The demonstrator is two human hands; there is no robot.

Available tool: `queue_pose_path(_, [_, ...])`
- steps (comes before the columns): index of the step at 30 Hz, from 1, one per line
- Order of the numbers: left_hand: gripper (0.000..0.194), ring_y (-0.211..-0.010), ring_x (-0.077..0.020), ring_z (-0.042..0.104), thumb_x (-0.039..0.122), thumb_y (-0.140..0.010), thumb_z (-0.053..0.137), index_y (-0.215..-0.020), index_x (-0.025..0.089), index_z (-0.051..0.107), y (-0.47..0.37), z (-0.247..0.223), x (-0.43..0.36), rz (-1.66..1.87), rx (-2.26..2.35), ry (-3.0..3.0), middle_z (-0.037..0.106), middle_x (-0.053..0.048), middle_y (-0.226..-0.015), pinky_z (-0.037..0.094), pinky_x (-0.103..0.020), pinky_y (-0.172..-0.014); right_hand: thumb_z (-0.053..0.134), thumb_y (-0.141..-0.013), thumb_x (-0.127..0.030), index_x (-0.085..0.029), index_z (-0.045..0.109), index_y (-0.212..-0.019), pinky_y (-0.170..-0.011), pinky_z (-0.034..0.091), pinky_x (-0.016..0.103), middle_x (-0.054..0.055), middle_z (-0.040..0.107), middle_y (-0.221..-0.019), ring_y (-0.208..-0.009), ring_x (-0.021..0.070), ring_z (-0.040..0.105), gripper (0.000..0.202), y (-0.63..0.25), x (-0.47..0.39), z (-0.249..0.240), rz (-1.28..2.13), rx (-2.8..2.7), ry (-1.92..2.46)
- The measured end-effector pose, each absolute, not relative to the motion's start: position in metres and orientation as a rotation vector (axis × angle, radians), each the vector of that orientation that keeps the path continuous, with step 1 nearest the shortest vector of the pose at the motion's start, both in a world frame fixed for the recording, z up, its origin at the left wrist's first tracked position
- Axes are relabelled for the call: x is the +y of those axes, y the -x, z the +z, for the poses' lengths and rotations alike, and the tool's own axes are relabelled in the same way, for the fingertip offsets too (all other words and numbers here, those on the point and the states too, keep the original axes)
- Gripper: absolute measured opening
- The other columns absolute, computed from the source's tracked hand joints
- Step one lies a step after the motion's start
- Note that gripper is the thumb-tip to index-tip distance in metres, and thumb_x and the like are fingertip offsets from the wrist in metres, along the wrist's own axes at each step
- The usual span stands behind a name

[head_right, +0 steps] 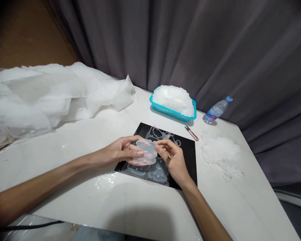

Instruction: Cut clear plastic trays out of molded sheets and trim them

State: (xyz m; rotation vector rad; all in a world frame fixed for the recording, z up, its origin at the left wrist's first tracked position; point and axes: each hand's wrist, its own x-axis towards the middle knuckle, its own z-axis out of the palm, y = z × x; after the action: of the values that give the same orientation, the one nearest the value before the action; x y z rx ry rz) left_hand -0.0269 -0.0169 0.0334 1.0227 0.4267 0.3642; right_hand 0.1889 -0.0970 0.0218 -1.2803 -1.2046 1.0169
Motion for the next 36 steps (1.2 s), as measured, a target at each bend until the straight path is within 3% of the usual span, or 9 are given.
queue_pose_path(7, [0.031,-0.089,-0.0168,0.075,0.031,-0.092,0.079,-0.116,0.015,0.067,0.024,0.032,-0.021,0.578,0.494,-0.999,0.078,-0.010,-0.103,0.056,-0.024,-0.079,0.057,-0.103,-0.048,-0.021,0.070,-0.093,-0.075,0.047,0.028,0.001,0.066,-0.080,-0.079,0.0161,0.061,0.032,-0.187,-0.101,0.020,0.916,-1.275,1.323])
queue_pose_path(13, [0.035,-0.094,-0.0202,0.073,0.036,-0.092,0.078,-0.118,0.015,0.067,0.018,0.037,-0.027,0.661,0.522,-0.912,0.076,-0.011,-0.110,0.055,-0.029,-0.085,0.074,-0.092,-0.042,-0.021,0.072,-0.097,-0.065,0.040,0.027,0.001,0.065,-0.081,-0.074,0.0150,0.056,0.022,-0.172,-0.109,0.024,1.041,-1.247,1.261])
queue_pose_path(20, [0.030,-0.091,-0.0181,0.071,0.035,-0.094,0.076,-0.115,0.017,0.066,0.015,0.033,-0.028,0.667,0.524,-0.927,0.074,-0.009,-0.107,0.055,-0.029,-0.085,0.081,-0.083,-0.038,-0.019,0.072,-0.085,-0.061,0.036,0.026,-0.002,0.062,-0.072,-0.063,0.0114,0.046,0.021,-0.160,-0.107,0.026,1.030,-1.165,1.277])
queue_pose_path(31, [0.038,-0.070,-0.0104,0.068,0.020,-0.073,0.094,-0.097,0.016,0.064,0.021,0.033,-0.024,0.698,0.555,-1.137,0.074,0.000,-0.082,0.056,-0.018,-0.066,0.074,-0.090,-0.040,-0.021,0.074,-0.088,-0.053,0.036,0.025,-0.003,0.053,-0.068,-0.057,0.0114,0.044,0.019,-0.165,-0.114,0.033,0.905,-1.253,1.333])
queue_pose_path(36, [0.036,-0.068,-0.0087,0.065,0.017,-0.071,0.094,-0.090,0.016,0.063,0.019,0.028,-0.025,0.720,0.577,-1.175,0.069,0.003,-0.078,0.055,-0.017,-0.064,0.072,-0.092,-0.039,-0.021,0.076,-0.091,-0.057,0.040,0.026,-0.001,0.061,-0.072,-0.063,0.0129,0.053,0.018,-0.168,-0.116,0.033,0.900,-1.283,1.336])
